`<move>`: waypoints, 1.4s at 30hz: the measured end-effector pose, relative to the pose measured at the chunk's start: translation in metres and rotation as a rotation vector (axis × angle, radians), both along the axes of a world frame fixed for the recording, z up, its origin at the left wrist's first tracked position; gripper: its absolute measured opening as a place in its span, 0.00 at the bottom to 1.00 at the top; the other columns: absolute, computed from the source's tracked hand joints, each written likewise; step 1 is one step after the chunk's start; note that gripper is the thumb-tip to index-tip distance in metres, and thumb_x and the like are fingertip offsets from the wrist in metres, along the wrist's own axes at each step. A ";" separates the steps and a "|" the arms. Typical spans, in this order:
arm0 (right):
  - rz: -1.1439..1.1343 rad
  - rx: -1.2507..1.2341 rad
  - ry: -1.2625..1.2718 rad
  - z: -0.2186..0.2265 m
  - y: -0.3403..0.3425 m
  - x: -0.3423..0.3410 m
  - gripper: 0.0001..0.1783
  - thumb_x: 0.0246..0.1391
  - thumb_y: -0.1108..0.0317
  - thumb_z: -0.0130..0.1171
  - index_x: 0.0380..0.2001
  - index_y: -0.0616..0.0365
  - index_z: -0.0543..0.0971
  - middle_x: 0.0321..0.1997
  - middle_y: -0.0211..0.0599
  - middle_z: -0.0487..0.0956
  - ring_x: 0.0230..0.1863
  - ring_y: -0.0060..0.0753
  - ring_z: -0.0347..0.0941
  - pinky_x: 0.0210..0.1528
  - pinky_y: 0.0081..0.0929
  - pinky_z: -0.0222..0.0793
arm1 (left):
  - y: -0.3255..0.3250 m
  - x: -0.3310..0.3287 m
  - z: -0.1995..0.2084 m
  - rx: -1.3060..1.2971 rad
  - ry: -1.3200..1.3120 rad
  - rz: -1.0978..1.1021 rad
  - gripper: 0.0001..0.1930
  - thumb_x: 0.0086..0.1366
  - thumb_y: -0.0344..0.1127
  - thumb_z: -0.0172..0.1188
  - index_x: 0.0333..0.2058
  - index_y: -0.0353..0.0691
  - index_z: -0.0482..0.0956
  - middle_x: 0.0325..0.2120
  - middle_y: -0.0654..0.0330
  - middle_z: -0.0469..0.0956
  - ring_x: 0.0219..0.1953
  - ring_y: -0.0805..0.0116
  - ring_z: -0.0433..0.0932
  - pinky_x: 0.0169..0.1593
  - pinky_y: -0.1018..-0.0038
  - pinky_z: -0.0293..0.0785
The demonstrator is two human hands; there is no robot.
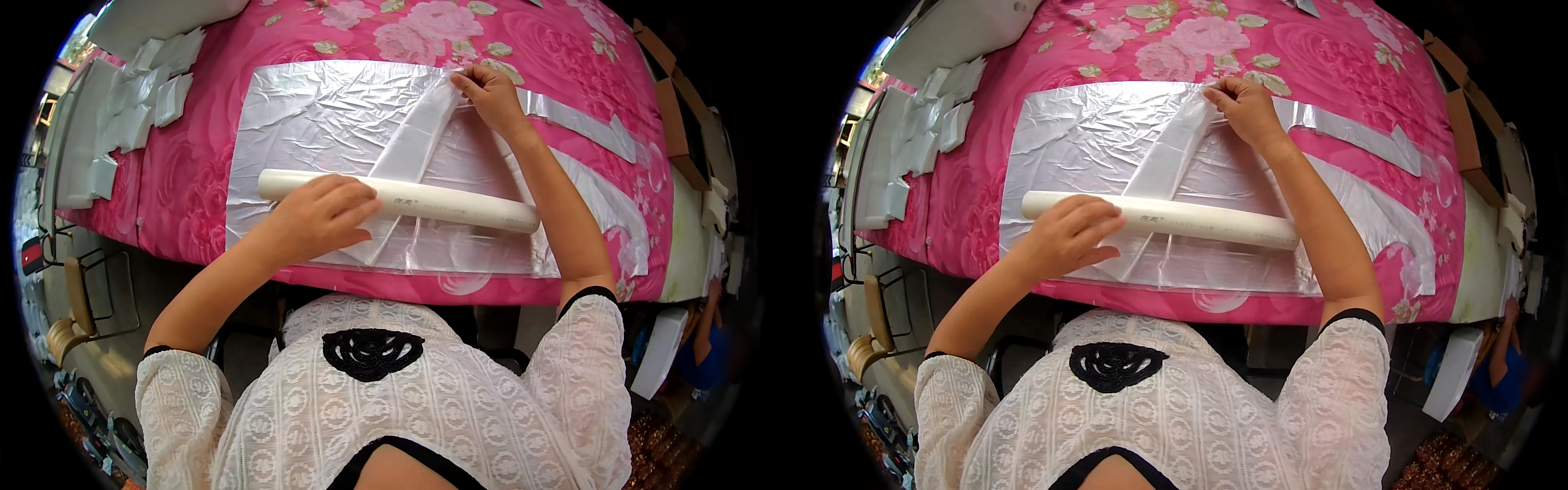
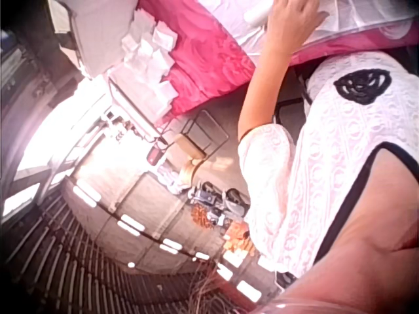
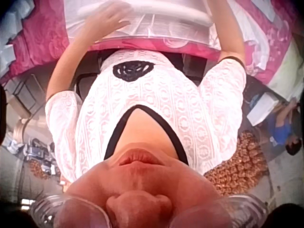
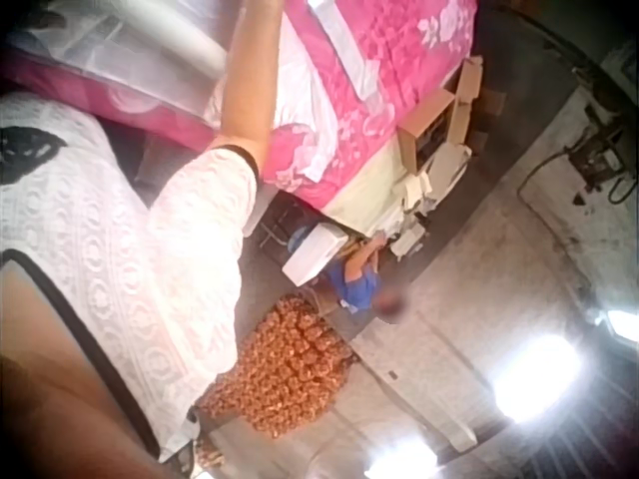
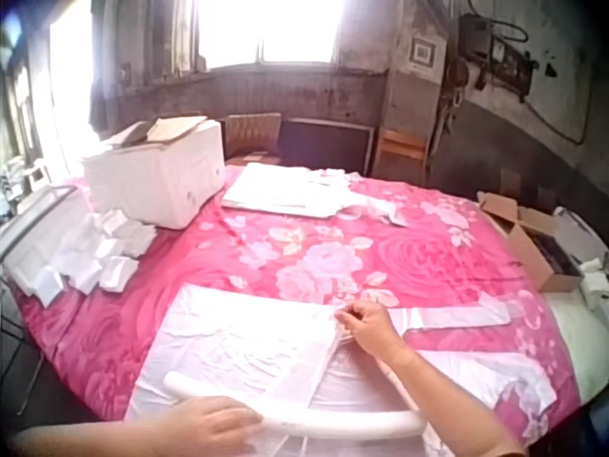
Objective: The person wraps small white rectangular items in clear plastic film on a pink floral tablecloth. They unroll the film, place an item on it, fold the film around the item, and set the wrapped item aside. The process repeats for multiple items.
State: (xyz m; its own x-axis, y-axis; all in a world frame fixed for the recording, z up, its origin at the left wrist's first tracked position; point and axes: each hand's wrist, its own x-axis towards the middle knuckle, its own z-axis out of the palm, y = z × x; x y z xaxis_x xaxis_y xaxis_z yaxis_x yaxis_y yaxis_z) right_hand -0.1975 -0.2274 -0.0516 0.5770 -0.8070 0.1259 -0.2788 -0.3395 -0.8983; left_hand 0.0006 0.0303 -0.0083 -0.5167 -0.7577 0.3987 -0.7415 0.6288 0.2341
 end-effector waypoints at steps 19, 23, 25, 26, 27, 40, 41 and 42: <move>0.234 -0.528 0.384 0.034 0.162 -0.038 0.26 0.45 0.65 0.61 0.51 0.53 0.72 0.43 0.38 0.75 0.43 0.45 0.70 0.46 0.38 0.65 | 0.046 -0.073 -0.033 0.389 -0.153 0.081 0.44 0.56 0.64 0.44 0.57 0.26 0.57 0.61 0.43 0.53 0.65 0.51 0.47 0.66 0.58 0.37; -0.133 -0.673 0.507 0.025 0.095 -0.074 0.24 0.49 0.61 0.57 0.50 0.56 0.72 0.39 0.39 0.76 0.41 0.44 0.70 0.43 0.38 0.66 | 0.045 -0.070 -0.031 0.410 -0.126 0.035 0.44 0.56 0.62 0.47 0.59 0.28 0.55 0.62 0.45 0.50 0.66 0.52 0.47 0.66 0.59 0.40; -0.306 -0.592 0.612 0.023 0.067 -0.098 0.24 0.51 0.59 0.56 0.51 0.56 0.72 0.40 0.39 0.76 0.42 0.44 0.70 0.44 0.38 0.66 | 0.041 -0.059 -0.031 0.436 -0.002 -0.058 0.44 0.55 0.61 0.49 0.59 0.29 0.53 0.63 0.45 0.49 0.66 0.52 0.46 0.66 0.58 0.40; -0.361 -0.548 0.616 0.025 0.061 -0.106 0.24 0.51 0.59 0.56 0.51 0.56 0.72 0.40 0.39 0.76 0.42 0.45 0.70 0.44 0.38 0.66 | 0.038 -0.053 -0.031 0.450 0.060 -0.103 0.45 0.55 0.60 0.50 0.60 0.29 0.52 0.63 0.45 0.49 0.66 0.52 0.46 0.66 0.57 0.41; -0.411 -0.499 0.617 0.030 0.062 -0.106 0.25 0.51 0.59 0.56 0.51 0.56 0.72 0.40 0.39 0.76 0.42 0.45 0.70 0.44 0.38 0.66 | 0.035 -0.048 -0.029 0.438 0.022 -0.081 0.45 0.55 0.60 0.51 0.60 0.29 0.52 0.63 0.45 0.49 0.66 0.52 0.46 0.65 0.57 0.41; 0.238 -0.591 0.322 0.031 0.128 -0.014 0.26 0.42 0.70 0.62 0.49 0.52 0.74 0.42 0.37 0.76 0.43 0.43 0.70 0.48 0.36 0.63 | 0.057 -0.073 -0.041 0.335 -0.182 0.060 0.41 0.51 0.51 0.59 0.59 0.36 0.56 0.62 0.48 0.51 0.65 0.54 0.50 0.65 0.58 0.46; 0.214 -0.627 0.321 0.025 0.110 -0.006 0.25 0.42 0.70 0.62 0.48 0.53 0.74 0.42 0.36 0.77 0.42 0.43 0.71 0.46 0.36 0.64 | 0.056 -0.072 -0.039 0.337 -0.180 0.053 0.40 0.51 0.51 0.59 0.59 0.36 0.56 0.62 0.49 0.51 0.65 0.54 0.50 0.65 0.59 0.46; 0.168 -0.661 0.324 0.022 0.096 0.003 0.24 0.42 0.70 0.61 0.48 0.53 0.74 0.41 0.36 0.77 0.41 0.43 0.71 0.46 0.36 0.65 | 0.056 -0.071 -0.039 0.340 -0.178 0.051 0.40 0.52 0.50 0.59 0.59 0.36 0.56 0.63 0.49 0.51 0.65 0.55 0.50 0.65 0.59 0.46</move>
State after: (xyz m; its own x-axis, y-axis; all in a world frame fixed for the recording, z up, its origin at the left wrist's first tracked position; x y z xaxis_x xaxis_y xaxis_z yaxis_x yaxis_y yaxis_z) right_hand -0.1944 -0.1314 -0.0292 0.7759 -0.5204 0.3567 -0.3913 -0.8404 -0.3749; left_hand -0.0707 0.0862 -0.0469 -0.5130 -0.8580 0.0279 -0.8178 0.4983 0.2880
